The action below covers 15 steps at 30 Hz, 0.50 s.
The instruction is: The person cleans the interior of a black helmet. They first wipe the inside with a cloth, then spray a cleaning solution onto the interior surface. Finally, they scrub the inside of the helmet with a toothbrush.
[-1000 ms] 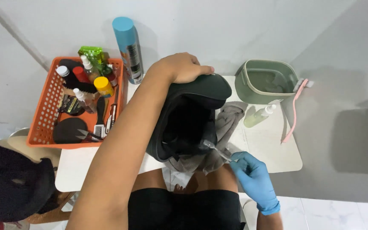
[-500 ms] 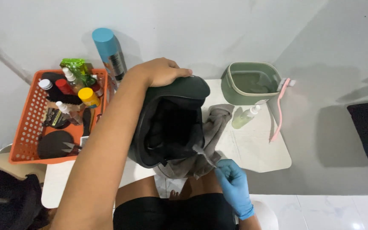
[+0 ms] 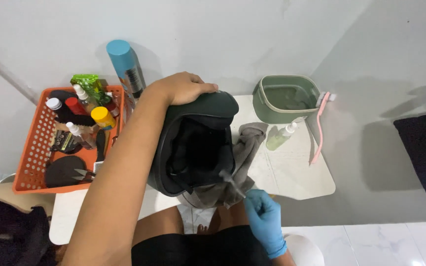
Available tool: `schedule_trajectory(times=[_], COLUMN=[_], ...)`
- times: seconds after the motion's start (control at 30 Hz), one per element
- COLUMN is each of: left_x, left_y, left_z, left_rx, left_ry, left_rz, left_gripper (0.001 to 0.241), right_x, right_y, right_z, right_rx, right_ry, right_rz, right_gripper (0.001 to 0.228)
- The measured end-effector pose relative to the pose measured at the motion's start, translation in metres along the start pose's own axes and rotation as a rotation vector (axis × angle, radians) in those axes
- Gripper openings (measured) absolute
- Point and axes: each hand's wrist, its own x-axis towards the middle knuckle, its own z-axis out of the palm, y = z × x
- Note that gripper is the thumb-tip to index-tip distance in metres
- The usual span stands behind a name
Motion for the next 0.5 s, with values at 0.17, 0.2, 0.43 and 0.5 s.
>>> schedule_trajectory(times=[0.17, 0.2, 0.43, 0.5], left_x=[0.0, -0.001, 0.004, 0.007], left_y=[-0.001, -0.002, 0.001, 0.004], left_z=[0.002, 0.002, 0.003, 0.005], left_rx=[0.009, 0.003, 0.021, 0.011], left_ry=[0.016, 0.022, 0.015, 0.018], left_rz=[-0.008, -0.013, -0.028, -0.048], left_gripper=[0.077, 0.076, 0.076, 0.075], right_x=[0.002, 0.0, -0.011, -0.014], right_y=[-0.011, -0.012, -0.02, -0.025], right_z=[0.007, 0.009, 0.011, 0.015], right_rx=[0.054, -0.005, -0.069, -0.151], right_ry=[0.113, 0.165, 0.195, 0.098], right_rz=[0.056, 0.075, 0.041, -0.028], right_gripper=[0.005, 0.008, 0.005, 0.01])
